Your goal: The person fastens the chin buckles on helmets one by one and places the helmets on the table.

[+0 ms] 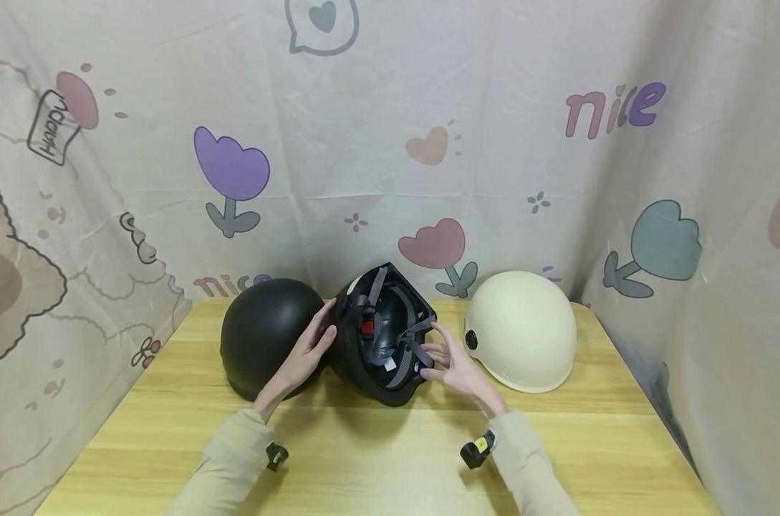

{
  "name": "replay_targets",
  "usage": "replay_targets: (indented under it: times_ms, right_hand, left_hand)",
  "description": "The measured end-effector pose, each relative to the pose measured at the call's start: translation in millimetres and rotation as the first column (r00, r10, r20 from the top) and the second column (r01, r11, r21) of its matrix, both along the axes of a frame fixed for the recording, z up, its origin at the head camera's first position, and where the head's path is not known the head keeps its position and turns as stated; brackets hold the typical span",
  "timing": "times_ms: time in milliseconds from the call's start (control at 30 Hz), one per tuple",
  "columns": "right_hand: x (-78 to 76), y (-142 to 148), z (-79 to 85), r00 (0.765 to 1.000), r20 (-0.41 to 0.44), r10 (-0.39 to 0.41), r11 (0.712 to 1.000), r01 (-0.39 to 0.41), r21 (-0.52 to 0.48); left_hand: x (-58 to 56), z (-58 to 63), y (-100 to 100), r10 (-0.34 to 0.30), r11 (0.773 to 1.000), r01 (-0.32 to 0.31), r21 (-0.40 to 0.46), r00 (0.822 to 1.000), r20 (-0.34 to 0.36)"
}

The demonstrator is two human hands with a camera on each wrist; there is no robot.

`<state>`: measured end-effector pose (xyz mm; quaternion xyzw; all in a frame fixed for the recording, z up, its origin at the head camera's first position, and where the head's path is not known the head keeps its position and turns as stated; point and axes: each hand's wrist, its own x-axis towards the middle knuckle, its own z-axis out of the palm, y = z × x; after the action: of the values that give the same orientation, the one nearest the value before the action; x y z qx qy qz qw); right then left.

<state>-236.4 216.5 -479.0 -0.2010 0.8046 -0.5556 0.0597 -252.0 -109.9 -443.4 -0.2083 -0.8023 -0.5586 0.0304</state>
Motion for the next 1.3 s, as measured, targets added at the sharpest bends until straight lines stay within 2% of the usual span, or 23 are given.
replay_targets:
  times_ms: [300, 533, 667, 1000, 1233, 1300]
  right_hand:
    - [2.2, -0.2, -3.7, 0.996, 0.059, 0.06, 0.998, -0.058, -0.026]
    - [3.0, 0.9, -6.8, 0.995, 0.081, 0.065, 0.998, -0.066, 0.008]
    - [3.1, 1.7, -6.1, 0.995, 0.06, 0.074, 0.997, -0.076, 0.033]
    - [3.7, 4.2, -1.4, 0.997, -0.061, 0.052, 0.999, -0.052, -0.006]
    - [0.6, 2.0, 4.0, 0.993, -0.116, 0.017, 0.999, -0.02, -0.025]
    - [0.2, 0.7, 6.6, 0.99, -0.143, 0.012, 1.0, -0.015, -0.024]
  left_hand:
    - [3.2, 2.1, -2.5, 0.003, 1.0, -0.002, -0.022, 0.999, 0.048]
    - [25.8, 37.9, 2.2, -0.021, 0.999, 0.025, -0.041, 0.995, 0.1]
    - [28.2, 42.7, 4.7, -0.027, 0.997, 0.033, -0.063, 0.995, 0.092]
    - [25.6, 39.3, 5.4, -0.063, 0.997, 0.067, -0.045, 0.994, 0.091]
    - [4.1, 7.6, 1.0, -0.063, 0.997, 0.066, -0.037, 0.994, 0.084]
    - [2.5, 3.8, 0.5, -0.056, 0.998, 0.059, -0.036, 0.996, 0.073]
